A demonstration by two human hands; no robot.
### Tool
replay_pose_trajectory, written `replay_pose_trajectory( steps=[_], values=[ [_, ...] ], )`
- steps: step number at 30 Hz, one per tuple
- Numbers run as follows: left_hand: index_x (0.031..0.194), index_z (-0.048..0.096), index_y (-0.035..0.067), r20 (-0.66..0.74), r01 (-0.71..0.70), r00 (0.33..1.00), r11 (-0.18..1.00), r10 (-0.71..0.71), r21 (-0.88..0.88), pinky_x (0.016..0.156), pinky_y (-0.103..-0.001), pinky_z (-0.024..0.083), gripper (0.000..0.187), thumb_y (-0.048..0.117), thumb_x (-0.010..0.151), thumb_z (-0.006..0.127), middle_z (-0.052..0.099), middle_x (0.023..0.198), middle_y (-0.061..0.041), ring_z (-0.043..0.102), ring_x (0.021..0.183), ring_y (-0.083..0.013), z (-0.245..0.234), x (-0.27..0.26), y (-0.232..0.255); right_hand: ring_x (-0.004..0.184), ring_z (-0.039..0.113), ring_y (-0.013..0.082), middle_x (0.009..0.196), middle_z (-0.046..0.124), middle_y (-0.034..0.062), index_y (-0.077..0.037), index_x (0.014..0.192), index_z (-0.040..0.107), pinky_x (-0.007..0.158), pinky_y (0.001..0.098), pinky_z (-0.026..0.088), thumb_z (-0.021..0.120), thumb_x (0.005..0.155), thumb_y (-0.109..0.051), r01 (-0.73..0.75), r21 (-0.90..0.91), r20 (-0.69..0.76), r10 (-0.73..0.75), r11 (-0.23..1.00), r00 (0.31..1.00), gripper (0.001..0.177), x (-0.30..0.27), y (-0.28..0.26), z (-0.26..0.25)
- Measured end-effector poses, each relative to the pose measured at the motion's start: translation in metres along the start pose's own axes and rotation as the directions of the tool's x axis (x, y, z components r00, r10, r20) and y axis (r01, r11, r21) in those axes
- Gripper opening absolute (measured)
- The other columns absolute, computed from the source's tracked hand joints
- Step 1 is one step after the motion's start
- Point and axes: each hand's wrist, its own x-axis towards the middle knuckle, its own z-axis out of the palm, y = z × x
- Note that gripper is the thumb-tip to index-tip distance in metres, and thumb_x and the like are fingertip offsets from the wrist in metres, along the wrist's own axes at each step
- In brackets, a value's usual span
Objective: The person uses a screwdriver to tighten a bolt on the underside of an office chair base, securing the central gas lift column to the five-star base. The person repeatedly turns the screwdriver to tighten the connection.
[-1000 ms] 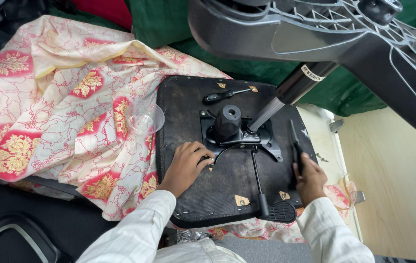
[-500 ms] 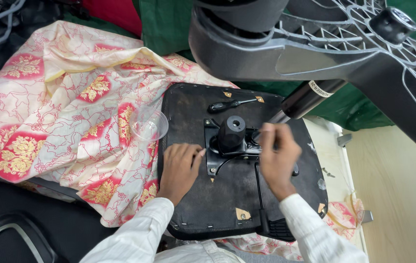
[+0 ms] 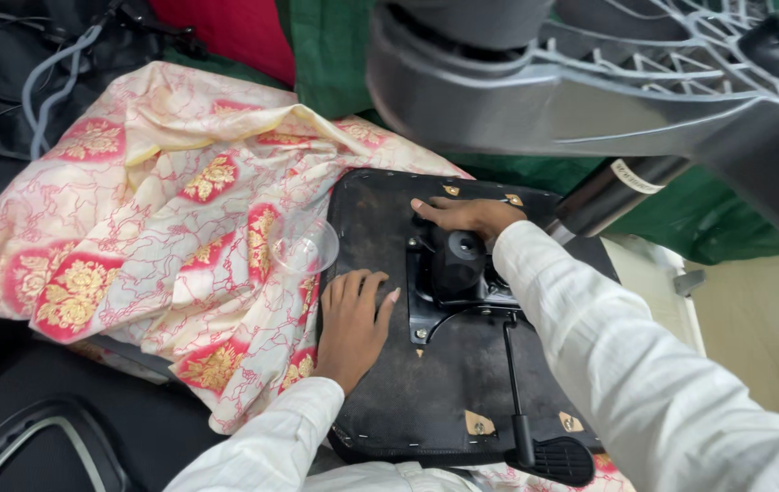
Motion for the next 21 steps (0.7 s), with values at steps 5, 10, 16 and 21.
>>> replay_pose_trajectory(
  steps=[5, 10, 16, 21],
  values=[
    [0.121, 0.064, 0.006, -0.009, -0.006, 1.000, 1.000, 0.006, 0.002, 0.106, -0.049, 0.037, 0.033, 0.028, 0.097, 0.065, 0.060, 0.120, -0.012, 0.052, 0.119, -0.0331, 0.006, -0.005, -0.003, 0.139, 0.059, 0.0348, 0.144, 0.062, 0.0185, -0.017, 0.162, 0.032, 0.116, 0.0530, 0.041, 0.054, 0.079, -0.083, 0.108, -0.239, 0.052, -0.098, 0.965, 0.994, 0.108, 0.094, 0.014, 0.017],
    [0.120, 0.064, 0.006, -0.004, -0.025, 1.000, 0.999, 0.025, 0.020, 0.107, -0.049, 0.036, 0.033, 0.029, 0.096, 0.066, 0.059, 0.121, -0.013, 0.051, 0.120, -0.0330, 0.006, -0.004, -0.005, 0.118, 0.060, 0.0362, 0.128, 0.064, 0.0157, -0.011, 0.139, 0.064, 0.101, 0.0508, 0.048, 0.054, 0.092, -0.070, 0.142, -0.515, -0.109, -0.229, 0.845, 0.967, 0.075, 0.122, 0.017, 0.013],
    [0.119, 0.064, 0.006, 0.063, -0.059, 0.996, 0.998, 0.059, 0.009, 0.107, -0.051, 0.035, 0.038, 0.031, 0.091, 0.070, 0.057, 0.122, -0.013, 0.050, 0.121, -0.0345, 0.001, 0.001, -0.005, 0.062, 0.073, 0.0247, 0.082, 0.074, 0.0146, -0.012, 0.119, 0.058, 0.067, 0.0387, 0.059, 0.046, 0.105, -0.035, 0.279, 0.195, -0.628, -0.099, 0.940, 0.772, 0.030, -0.010, -0.010, -0.003],
    [0.123, 0.064, 0.004, 0.155, -0.074, 0.984, 0.995, 0.083, -0.065, 0.111, -0.052, 0.033, 0.046, 0.033, 0.088, 0.073, 0.055, 0.123, -0.015, 0.047, 0.123, -0.0369, 0.006, -0.002, -0.014, 0.068, 0.071, 0.0120, 0.082, 0.072, 0.0080, -0.009, 0.120, 0.065, 0.063, 0.0268, 0.059, 0.054, 0.100, -0.018, 0.636, 0.337, -0.803, -0.141, 0.695, 0.579, 0.025, -0.141, 0.005, 0.004]
  ],
)
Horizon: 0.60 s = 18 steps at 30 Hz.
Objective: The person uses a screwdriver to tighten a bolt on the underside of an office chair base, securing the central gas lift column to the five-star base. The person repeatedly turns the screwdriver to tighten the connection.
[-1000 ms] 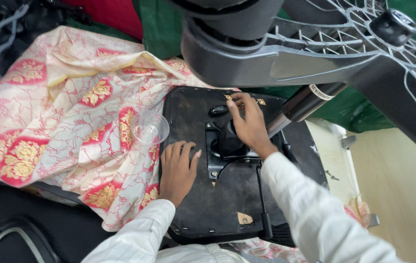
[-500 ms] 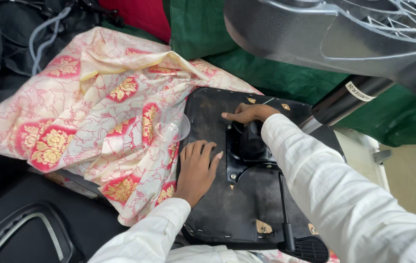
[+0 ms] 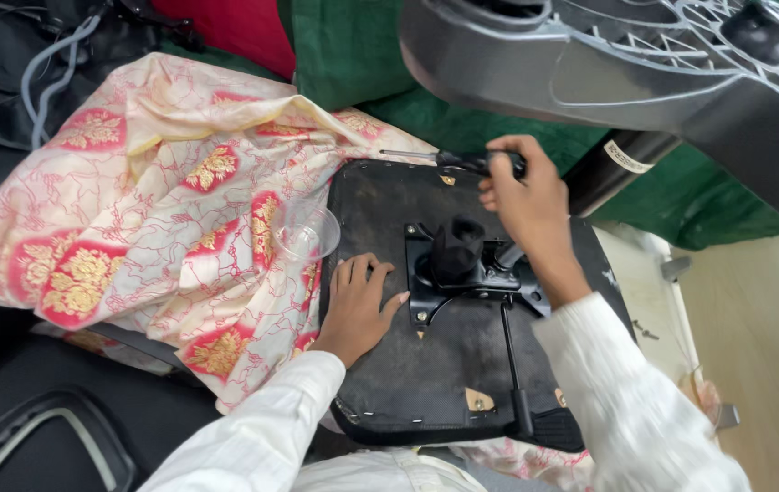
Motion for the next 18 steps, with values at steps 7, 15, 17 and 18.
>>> replay_pose_trajectory(
  steps=[7, 15, 17, 18],
  values=[
    [0.117, 0.067, 0.004, 0.044, 0.195, 0.981, 0.954, -0.190, -0.227, 0.114, -0.052, 0.038, 0.045, 0.036, 0.088, 0.077, 0.067, 0.122, -0.013, 0.060, 0.119, -0.0340, -0.006, 0.009, -0.003, 0.069, 0.065, 0.0084, 0.086, 0.069, 0.0039, 0.001, 0.114, 0.068, 0.066, 0.0237, 0.053, 0.076, 0.092, -0.007, -0.020, 0.069, 0.093, 0.014, 0.997, 0.996, 0.025, -0.079, -0.020, -0.057],
    [0.125, 0.069, 0.009, 0.211, 0.036, 0.977, 0.963, 0.022, -0.268, 0.115, -0.054, 0.031, 0.047, 0.030, 0.084, 0.079, 0.068, 0.124, -0.013, 0.058, 0.124, -0.0337, -0.018, -0.013, 0.019, 0.096, 0.066, 0.0114, 0.113, 0.068, 0.0080, -0.002, 0.135, 0.049, 0.084, 0.0244, 0.056, 0.071, 0.095, 0.001, 0.093, 0.137, 0.034, -0.098, 0.986, 0.995, 0.045, -0.110, 0.001, -0.059],
    [0.124, 0.069, 0.009, 0.197, 0.058, 0.980, 0.957, -0.001, -0.284, 0.118, -0.051, 0.031, 0.044, 0.028, 0.085, 0.078, 0.069, 0.125, -0.010, 0.059, 0.125, -0.0316, -0.018, -0.023, 0.020, 0.107, 0.068, 0.0121, 0.123, 0.066, 0.0091, -0.005, 0.140, 0.039, 0.087, 0.0264, 0.060, 0.065, 0.097, 0.003, 0.059, 0.242, 0.057, -0.075, 0.968, 0.996, 0.051, -0.115, 0.005, -0.055],
    [0.124, 0.070, 0.009, 0.192, 0.068, 0.981, 0.954, -0.011, -0.293, 0.120, -0.050, 0.032, 0.043, 0.026, 0.085, 0.077, 0.069, 0.125, -0.009, 0.059, 0.125, -0.0306, -0.018, -0.027, 0.021, 0.107, 0.068, 0.0127, 0.124, 0.066, 0.0099, -0.006, 0.141, 0.037, 0.088, 0.0270, 0.060, 0.064, 0.097, 0.005, 0.043, 0.240, 0.076, -0.063, 0.970, 0.995, 0.052, -0.117, 0.007, -0.055]
  ],
)
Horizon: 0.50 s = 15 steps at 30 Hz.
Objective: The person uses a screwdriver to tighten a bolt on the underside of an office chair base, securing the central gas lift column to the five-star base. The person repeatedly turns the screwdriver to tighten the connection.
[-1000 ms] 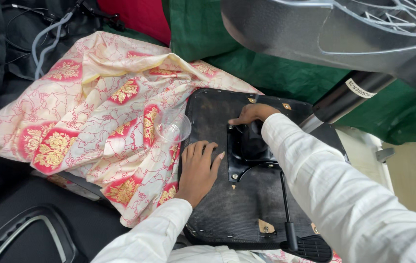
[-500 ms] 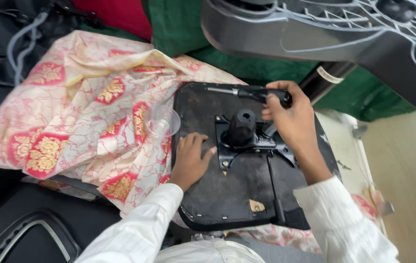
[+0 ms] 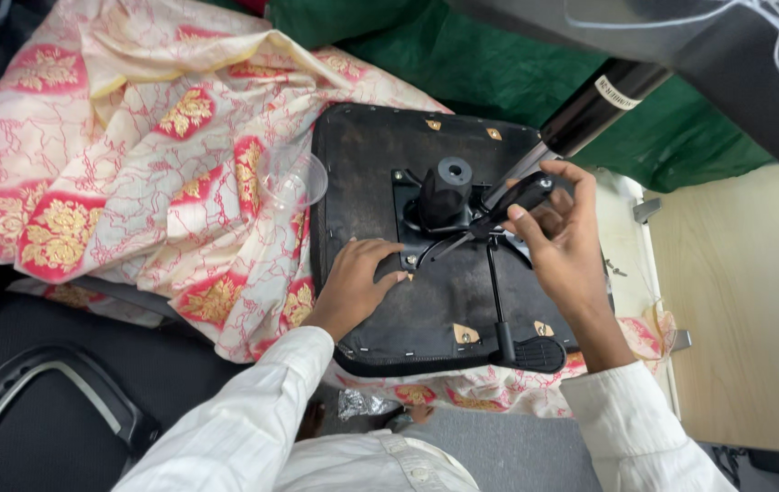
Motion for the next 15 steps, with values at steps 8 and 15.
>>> replay_pose_trajectory(
  steps=[8, 15],
  values=[
    [0.127, 0.067, 0.006, -0.035, -0.104, 0.994, 0.993, 0.106, 0.064, 0.118, -0.050, 0.030, 0.046, 0.022, 0.085, 0.079, 0.060, 0.139, -0.010, 0.048, 0.137, -0.0321, 0.004, -0.024, 0.006, 0.110, 0.064, 0.0135, 0.132, 0.055, 0.0104, -0.005, 0.146, 0.035, 0.097, 0.0289, 0.062, 0.058, 0.103, 0.013, 0.081, -0.014, -0.040, -0.081, 0.997, 0.996, 0.052, -0.018, 0.002, 0.011],
    [0.126, 0.068, 0.006, -0.053, -0.043, 0.997, 0.992, 0.050, 0.119, 0.117, -0.048, 0.033, 0.047, 0.024, 0.084, 0.079, 0.061, 0.135, -0.007, 0.051, 0.135, -0.0273, 0.003, -0.024, 0.018, 0.115, 0.065, 0.0143, 0.134, 0.055, 0.0113, -0.006, 0.148, 0.034, 0.099, 0.0292, 0.063, 0.058, 0.106, 0.012, 0.092, -0.014, -0.030, -0.092, 0.996, 0.995, 0.052, -0.024, 0.003, 0.017]
  ],
)
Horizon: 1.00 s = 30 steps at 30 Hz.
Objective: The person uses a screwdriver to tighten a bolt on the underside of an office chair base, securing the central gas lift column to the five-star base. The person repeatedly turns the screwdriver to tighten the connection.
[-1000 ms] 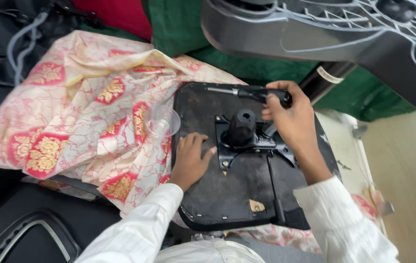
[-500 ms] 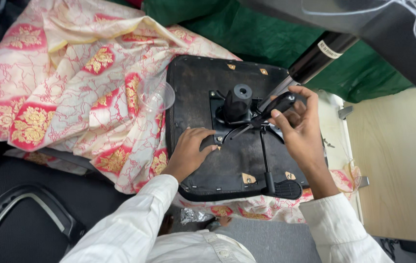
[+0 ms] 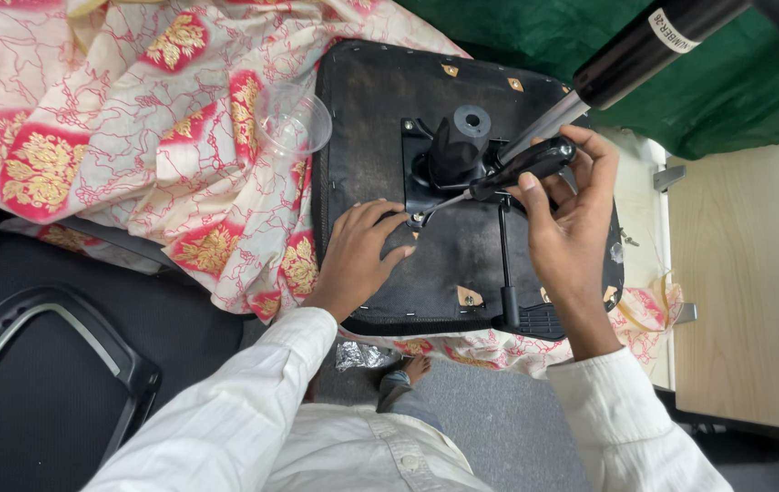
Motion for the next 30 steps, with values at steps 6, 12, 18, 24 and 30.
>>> replay_pose_trajectory(
  steps=[6, 12, 18, 24, 30],
  values=[
    [0.125, 0.070, 0.006, -0.034, 0.019, 0.999, 0.999, -0.018, 0.040, 0.113, -0.046, 0.035, 0.047, 0.028, 0.084, 0.079, 0.062, 0.130, -0.005, 0.053, 0.129, -0.0263, 0.001, 0.001, 0.005, 0.118, 0.065, 0.0158, 0.137, 0.056, 0.0134, -0.006, 0.148, 0.033, 0.099, 0.0304, 0.061, 0.057, 0.105, 0.013, 0.009, -0.013, 0.022, -0.009, 1.000, 1.000, 0.052, -0.002, 0.007, 0.005],
    [0.122, 0.074, 0.014, -0.066, 0.092, 0.994, 0.996, -0.091, 0.011, 0.111, -0.044, 0.033, 0.033, 0.025, 0.091, 0.075, 0.064, 0.121, -0.002, 0.054, 0.123, -0.0244, 0.011, 0.013, 0.005, 0.126, 0.064, 0.0186, 0.143, 0.056, 0.0157, -0.005, 0.149, 0.032, 0.104, 0.0306, 0.057, 0.056, 0.105, 0.013, 0.053, -0.026, 0.063, -0.051, 0.998, 0.997, 0.053, -0.002, 0.006, 0.010],
    [0.104, 0.080, 0.016, -0.108, 0.094, 0.990, 0.996, -0.093, 0.007, 0.106, -0.043, 0.034, 0.017, 0.022, 0.090, 0.074, 0.067, 0.113, 0.000, 0.055, 0.117, -0.0229, 0.018, 0.027, 0.001, 0.124, 0.064, 0.0186, 0.142, 0.056, 0.0148, -0.005, 0.148, 0.034, 0.103, 0.0308, 0.058, 0.058, 0.104, 0.012, 0.046, -0.038, 0.073, -0.043, 0.998, 0.996, 0.052, 0.001, -0.002, 0.012],
    [0.098, 0.082, 0.015, -0.071, 0.083, 0.994, 0.996, -0.086, -0.039, 0.105, -0.042, 0.034, 0.014, 0.024, 0.090, 0.074, 0.069, 0.108, 0.000, 0.056, 0.113, -0.0224, 0.016, 0.036, 0.001, 0.121, 0.064, 0.0176, 0.143, 0.055, 0.0138, -0.006, 0.147, 0.035, 0.098, 0.0306, 0.058, 0.057, 0.101, 0.012, 0.031, -0.101, 0.083, -0.022, 0.994, 0.996, 0.054, 0.003, -0.007, 0.013],
    [0.096, 0.082, 0.015, -0.056, 0.107, 0.992, 0.994, -0.109, -0.040, 0.105, -0.041, 0.035, 0.014, 0.025, 0.087, 0.077, 0.070, 0.105, 0.001, 0.057, 0.111, -0.0214, 0.015, 0.039, 0.001, 0.120, 0.063, 0.0140, 0.136, 0.056, 0.0100, -0.003, 0.140, 0.043, 0.096, 0.0262, 0.060, 0.065, 0.102, 0.007, 0.008, -0.042, 0.029, -0.007, 0.999, 1.000, 0.045, 0.009, -0.003, 0.014]
  ],
)
